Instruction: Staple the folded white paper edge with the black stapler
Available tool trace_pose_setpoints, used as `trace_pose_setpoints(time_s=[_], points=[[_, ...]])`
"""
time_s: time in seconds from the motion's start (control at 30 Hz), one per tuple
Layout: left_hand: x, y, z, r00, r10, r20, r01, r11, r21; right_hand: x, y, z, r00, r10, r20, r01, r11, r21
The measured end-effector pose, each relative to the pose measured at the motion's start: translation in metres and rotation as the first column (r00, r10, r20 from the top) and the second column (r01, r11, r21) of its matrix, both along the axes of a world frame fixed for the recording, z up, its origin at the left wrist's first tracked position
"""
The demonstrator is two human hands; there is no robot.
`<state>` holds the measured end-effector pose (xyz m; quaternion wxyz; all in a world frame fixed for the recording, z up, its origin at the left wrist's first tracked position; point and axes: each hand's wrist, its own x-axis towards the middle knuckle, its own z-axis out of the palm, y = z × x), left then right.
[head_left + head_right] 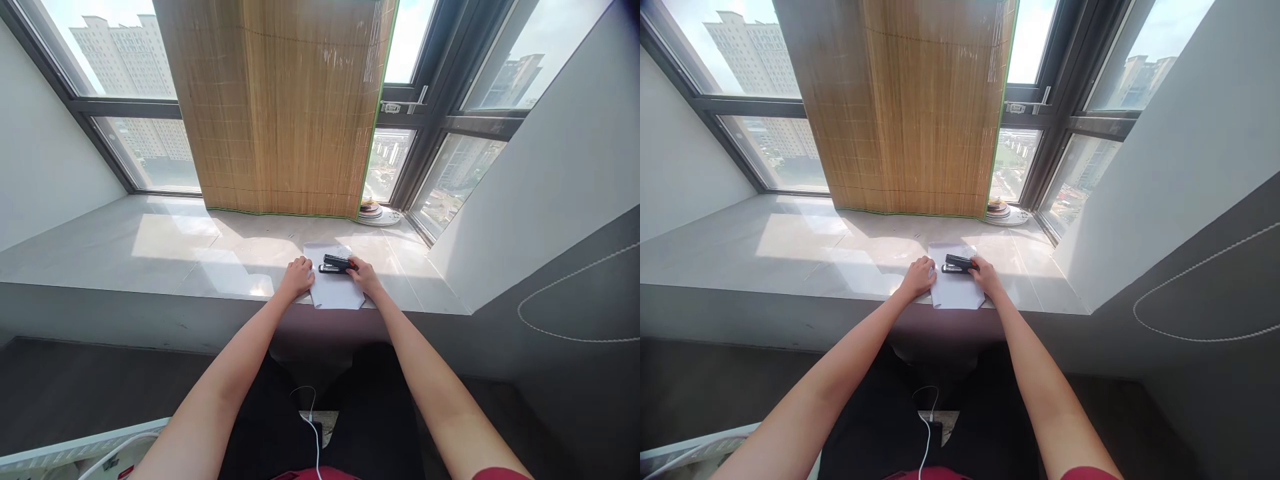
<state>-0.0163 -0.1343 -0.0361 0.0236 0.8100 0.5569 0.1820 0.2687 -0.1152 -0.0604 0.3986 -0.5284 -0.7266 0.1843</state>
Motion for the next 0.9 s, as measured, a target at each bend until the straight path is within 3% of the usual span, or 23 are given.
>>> trace_pose_setpoints(time_s=[0.13, 0.33, 0.53, 0.9], points=[[0.001, -0.001, 0.001, 0.999, 0.037, -0.002, -0.037, 0.999, 0.0, -0.002, -0.002, 0.002, 0.995, -0.01, -0.096, 0.018, 0.996, 0.091], [-0.001, 0.003, -0.004, 0.999, 0.031, 0.015, -0.031, 0.999, -0.011, -0.004, -0.005, 0.003, 0.998, -0.056, -0.029, 0.061, 0.975, 0.215], [0.0, 0.006, -0.007, 0.999, 0.052, 0.001, -0.052, 0.999, -0.007, -0.004, -0.002, 0.002, 0.998, -0.042, -0.046, 0.05, 0.981, 0.188], [0.001, 0.006, -0.004, 0.997, 0.066, -0.051, -0.066, 0.998, 0.008, -0.013, -0.007, 0.01, 0.977, 0.041, 0.208, -0.063, 0.993, 0.097]])
